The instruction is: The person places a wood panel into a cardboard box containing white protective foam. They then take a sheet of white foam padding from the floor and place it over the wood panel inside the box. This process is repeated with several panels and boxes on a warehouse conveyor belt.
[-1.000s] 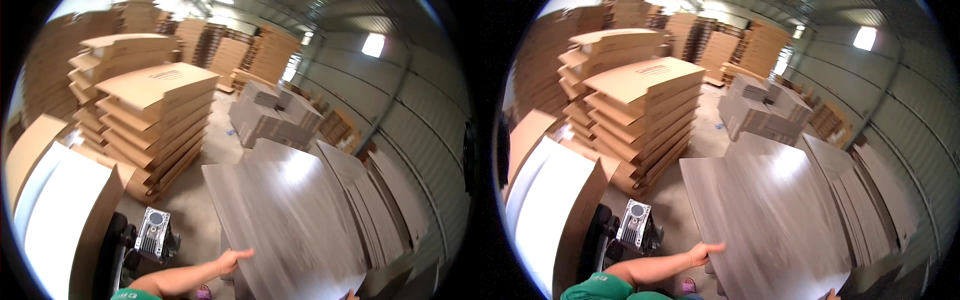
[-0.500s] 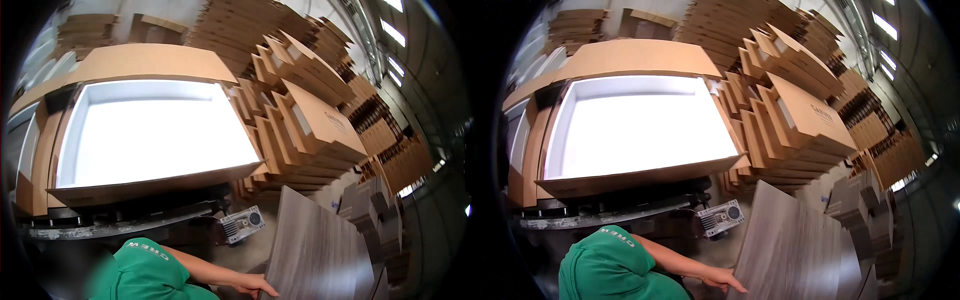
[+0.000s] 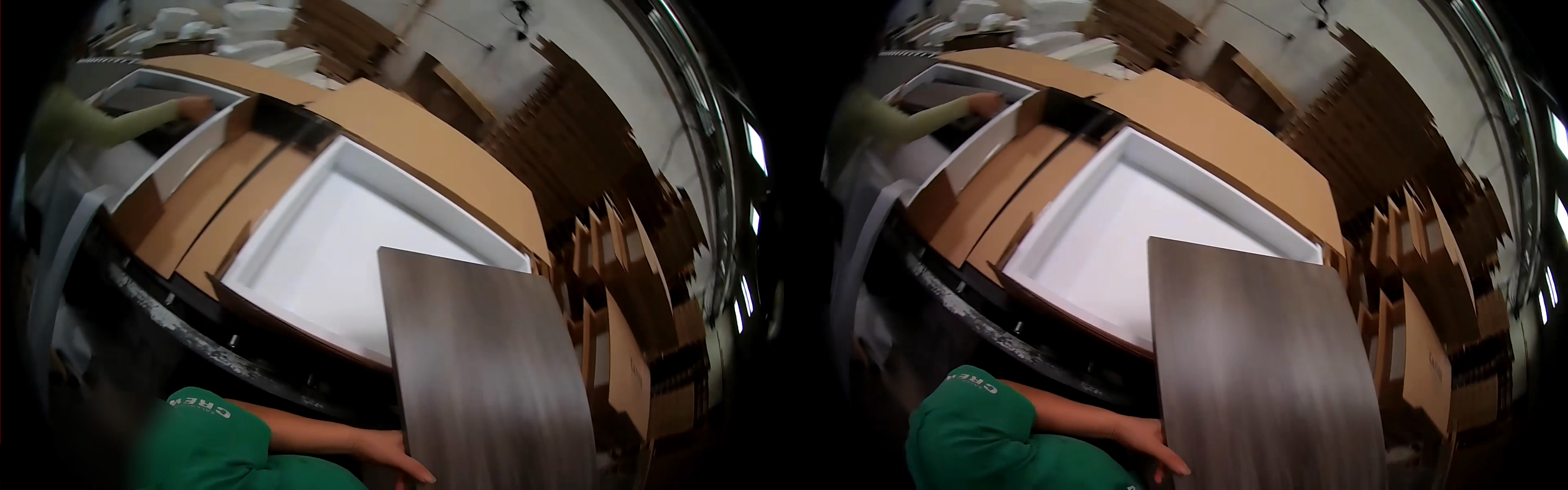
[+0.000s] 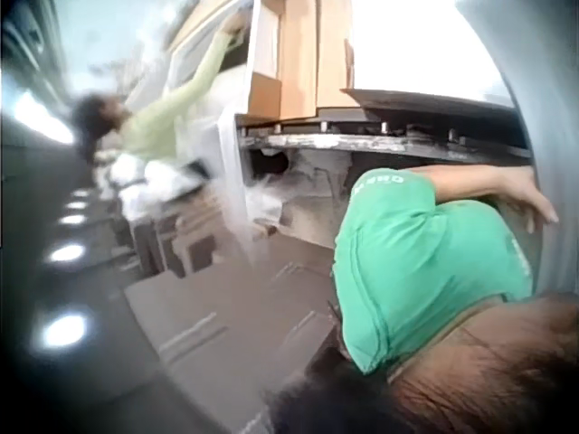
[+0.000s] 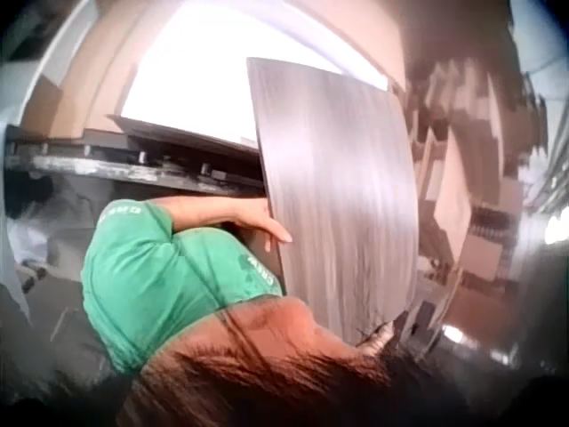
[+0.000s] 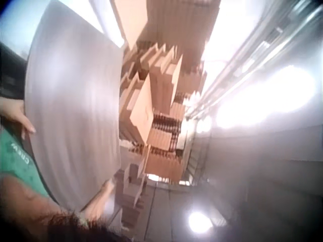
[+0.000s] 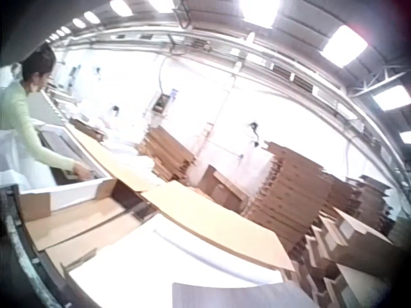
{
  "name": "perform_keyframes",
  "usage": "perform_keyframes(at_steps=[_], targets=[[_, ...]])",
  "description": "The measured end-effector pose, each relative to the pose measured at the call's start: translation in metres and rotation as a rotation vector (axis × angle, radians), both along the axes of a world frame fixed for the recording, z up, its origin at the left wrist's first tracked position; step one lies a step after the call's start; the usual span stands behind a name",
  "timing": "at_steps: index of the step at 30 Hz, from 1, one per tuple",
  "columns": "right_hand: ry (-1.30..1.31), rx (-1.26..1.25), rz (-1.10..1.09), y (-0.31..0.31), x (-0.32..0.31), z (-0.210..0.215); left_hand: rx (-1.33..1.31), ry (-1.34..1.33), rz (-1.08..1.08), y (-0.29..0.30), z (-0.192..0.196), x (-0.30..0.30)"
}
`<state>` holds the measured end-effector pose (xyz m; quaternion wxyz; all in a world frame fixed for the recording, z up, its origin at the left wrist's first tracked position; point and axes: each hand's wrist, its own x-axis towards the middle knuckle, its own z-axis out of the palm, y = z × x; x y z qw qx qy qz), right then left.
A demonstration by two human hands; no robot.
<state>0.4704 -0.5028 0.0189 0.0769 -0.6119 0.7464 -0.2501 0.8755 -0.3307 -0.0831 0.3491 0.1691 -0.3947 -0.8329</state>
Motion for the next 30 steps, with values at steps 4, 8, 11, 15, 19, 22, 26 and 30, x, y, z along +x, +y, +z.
perform_keyframes(at_steps=[4,8,11,15,19,22,26,30], targets=[[-0.044,0.031,0.152,-0.095,0.035,-0.024,0.052,0.014,0.314,0.011,-0.012,0.023],[-0.076,0.073,0.264,-0.194,0.077,-0.044,0.27,0.22,0.52,0.007,-0.013,0.027],[-0.107,0.117,0.323,-0.275,0.095,-0.075,0.373,0.37,0.764,-0.013,-0.027,0.016],[-0.146,0.174,0.382,-0.374,0.13,-0.11,0.448,0.484,0.933,-0.039,-0.021,0.014],[-0.198,0.231,0.439,-0.463,0.17,-0.15,0.634,0.562,1.157,-0.069,-0.026,0.01],[-0.225,0.27,0.486,-0.506,0.218,-0.171,0.766,0.647,1.293,-0.086,-0.035,0.017],[-0.37,0.399,0.544,-0.562,0.263,-0.207,0.907,0.68,1.291,-0.12,-0.039,0.028],[-0.398,0.42,0.518,-0.491,0.301,-0.184,1.045,0.517,1.258,-0.118,-0.047,0.032]])
